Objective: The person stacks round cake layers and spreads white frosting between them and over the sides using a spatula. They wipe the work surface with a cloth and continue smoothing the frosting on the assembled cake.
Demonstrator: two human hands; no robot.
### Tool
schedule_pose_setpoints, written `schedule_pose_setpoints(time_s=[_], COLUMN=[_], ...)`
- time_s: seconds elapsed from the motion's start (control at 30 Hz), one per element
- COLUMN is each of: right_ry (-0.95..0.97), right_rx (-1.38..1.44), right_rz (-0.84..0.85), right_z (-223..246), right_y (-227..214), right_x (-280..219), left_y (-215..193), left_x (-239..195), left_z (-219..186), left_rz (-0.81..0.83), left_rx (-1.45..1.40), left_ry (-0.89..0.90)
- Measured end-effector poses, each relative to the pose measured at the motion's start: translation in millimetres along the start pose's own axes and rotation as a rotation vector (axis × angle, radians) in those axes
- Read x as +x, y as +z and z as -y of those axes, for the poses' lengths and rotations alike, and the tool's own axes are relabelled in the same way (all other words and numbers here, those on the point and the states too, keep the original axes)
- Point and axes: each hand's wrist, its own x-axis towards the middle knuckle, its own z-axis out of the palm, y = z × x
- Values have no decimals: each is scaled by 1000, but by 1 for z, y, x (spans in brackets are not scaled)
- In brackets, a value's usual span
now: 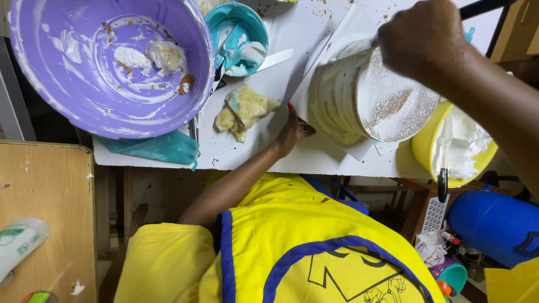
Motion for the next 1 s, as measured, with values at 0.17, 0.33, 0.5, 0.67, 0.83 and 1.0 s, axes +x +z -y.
schedule_pose_setpoints(time_s=[0.17,0.33,0.5,0.67,0.83,1.0], right_ry=[-89,-108,-68,-27,-61,-121], right_rx=[-165,-216,-270,-128,-97,-172], right_rz=[93,-54,-91,57,42,9], right_z=[39,58,55,38,44,61], right_y=[-24,-9,-9,-12,-19,-18], right_x=[-38,-58,-49,-29,-36,-56], left_y=[5,-3,-21,-18,-10,-7], left_x=[-14,23,7,-27,-9,7], left_z=[-66,-113,-90,-9,14,-29], left_rz=[-29,94,255,187,170,62], left_rx=[364,39,1,0,190,238], left_ry=[88,277,430,93,205,266])
